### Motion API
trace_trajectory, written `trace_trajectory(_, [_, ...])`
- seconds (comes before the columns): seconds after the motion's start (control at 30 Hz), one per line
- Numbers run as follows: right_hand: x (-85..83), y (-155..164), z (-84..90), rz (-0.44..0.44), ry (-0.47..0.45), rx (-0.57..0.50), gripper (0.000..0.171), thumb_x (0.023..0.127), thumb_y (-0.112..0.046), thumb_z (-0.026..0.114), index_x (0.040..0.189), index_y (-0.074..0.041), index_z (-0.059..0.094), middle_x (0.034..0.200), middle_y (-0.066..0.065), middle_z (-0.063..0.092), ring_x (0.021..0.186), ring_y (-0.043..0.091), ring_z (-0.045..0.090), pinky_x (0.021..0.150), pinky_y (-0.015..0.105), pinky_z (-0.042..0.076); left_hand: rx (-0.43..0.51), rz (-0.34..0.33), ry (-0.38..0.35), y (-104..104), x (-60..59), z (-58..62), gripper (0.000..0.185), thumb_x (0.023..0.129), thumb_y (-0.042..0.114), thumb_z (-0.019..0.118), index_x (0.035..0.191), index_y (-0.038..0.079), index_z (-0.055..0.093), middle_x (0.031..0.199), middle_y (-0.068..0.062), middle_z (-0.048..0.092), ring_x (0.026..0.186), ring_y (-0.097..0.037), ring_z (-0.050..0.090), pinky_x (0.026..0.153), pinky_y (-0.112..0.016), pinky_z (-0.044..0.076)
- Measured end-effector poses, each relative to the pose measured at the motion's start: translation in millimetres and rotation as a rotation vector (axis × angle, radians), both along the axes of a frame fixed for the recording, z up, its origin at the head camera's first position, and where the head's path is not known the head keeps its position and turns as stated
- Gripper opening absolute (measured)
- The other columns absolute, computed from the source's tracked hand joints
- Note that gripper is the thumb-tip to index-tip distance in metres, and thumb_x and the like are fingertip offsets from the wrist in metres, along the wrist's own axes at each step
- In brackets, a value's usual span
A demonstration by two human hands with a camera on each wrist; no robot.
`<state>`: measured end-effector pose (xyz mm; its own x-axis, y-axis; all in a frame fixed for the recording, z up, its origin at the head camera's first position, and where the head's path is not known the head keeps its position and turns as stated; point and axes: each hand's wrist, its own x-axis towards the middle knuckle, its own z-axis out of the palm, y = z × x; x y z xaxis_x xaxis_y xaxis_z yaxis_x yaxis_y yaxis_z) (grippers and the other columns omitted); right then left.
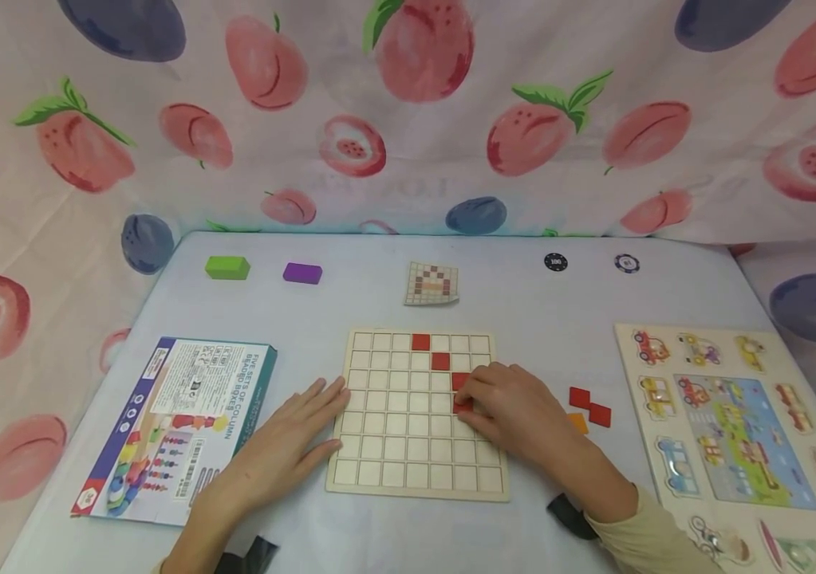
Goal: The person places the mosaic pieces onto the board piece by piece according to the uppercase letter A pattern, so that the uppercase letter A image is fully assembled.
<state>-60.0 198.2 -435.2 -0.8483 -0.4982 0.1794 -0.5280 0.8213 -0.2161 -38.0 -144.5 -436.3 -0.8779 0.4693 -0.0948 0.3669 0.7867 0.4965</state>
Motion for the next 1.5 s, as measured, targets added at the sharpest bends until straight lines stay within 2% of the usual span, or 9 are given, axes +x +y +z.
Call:
trace_trajectory(0.33, [-2.3, 1, 0.1, -0.008, -0.004, -0.014, 0.016, 0.082, -0.026, 0.093, 0.097, -0.025, 0.085, 0.093, -0.01, 0.073, 0.088, 0.009, 0.066, 0.076, 0.03, 0.062, -0.021, -0.001, -0.004, -1, -1.1, -1.1, 0.067, 0.102, 0.029, 0.073, 0.161, 0.012, 0.048, 0.174, -0.003, 0.039, 0.165, -0.032, 0.031, 0.134, -0.058, 0.03])
trace_trajectory(0.6, [0.0, 16, 1.4, 0.053, -0.017, -0.009, 0.022, 0.085, -0.025, 0.09, 0.106, -0.027, 0.085, 0.099, -0.011, 0.073, 0.092, 0.007, 0.064, 0.079, 0.029, 0.062, -0.03, 0.0, -0.012, -1, -0.4, -2.6, 0.066, 0.103, 0.03, 0.071, 0.162, 0.013, 0.047, 0.174, -0.002, 0.037, 0.165, -0.031, 0.029, 0.134, -0.058, 0.029])
trace_trajectory(0.7, [5.9, 27, 3.9, 0.008, -0.058, -0.025, 0.022, 0.088, -0.025, 0.088, 0.109, -0.03, 0.084, 0.102, -0.014, 0.073, 0.094, 0.006, 0.064, 0.08, 0.031, 0.062, -0.027, -0.001, -0.013, -1, -0.2, -2.8, 0.066, 0.103, 0.03, 0.071, 0.162, 0.013, 0.047, 0.174, -0.002, 0.037, 0.166, -0.031, 0.029, 0.134, -0.058, 0.029])
trace_trajectory(0.87, [16.6, 55, 6.9, -0.116, -0.109, 0.003, 0.025, 0.091, -0.025, 0.086, 0.114, -0.033, 0.081, 0.106, -0.014, 0.072, 0.095, 0.007, 0.064, 0.083, 0.038, 0.062, -0.033, -0.004, -0.012, -1, -0.2, -2.3, 0.066, 0.103, 0.031, 0.071, 0.162, 0.013, 0.046, 0.175, -0.001, 0.036, 0.166, -0.03, 0.029, 0.135, -0.057, 0.028])
trace_trajectory(1.03, [23.8, 88, 6.3, -0.193, -0.074, 0.004, 0.031, 0.085, -0.021, 0.09, 0.114, -0.029, 0.082, 0.106, -0.009, 0.073, 0.094, 0.012, 0.066, 0.083, 0.044, 0.064, -0.032, -0.001, -0.012, -1, -0.2, -1.7, 0.066, 0.103, 0.03, 0.071, 0.162, 0.013, 0.046, 0.175, -0.002, 0.036, 0.166, -0.031, 0.029, 0.135, -0.057, 0.028])
trace_trajectory(1.2, [29.1, 112, 4.6, -0.291, -0.115, 0.018, 0.037, 0.081, -0.02, 0.094, 0.116, -0.024, 0.082, 0.112, 0.005, 0.073, 0.101, 0.025, 0.066, 0.087, 0.056, 0.064, -0.031, 0.001, -0.01, -2, 0.4, -0.6, 0.066, 0.103, 0.03, 0.071, 0.162, 0.013, 0.046, 0.175, -0.002, 0.036, 0.166, -0.031, 0.029, 0.135, -0.057, 0.028])
trace_trajectory(1.5, [33.0, 129, -2.4, -0.364, -0.147, 0.026, 0.036, 0.082, -0.023, 0.093, 0.116, -0.017, 0.081, 0.115, 0.011, 0.072, 0.105, 0.032, 0.068, 0.089, 0.062, 0.062, -0.034, -0.003, -0.009, -1, 0.4, -0.6, 0.065, 0.104, 0.031, 0.069, 0.162, 0.013, 0.046, 0.175, -0.002, 0.036, 0.166, -0.031, 0.029, 0.135, -0.057, 0.028])
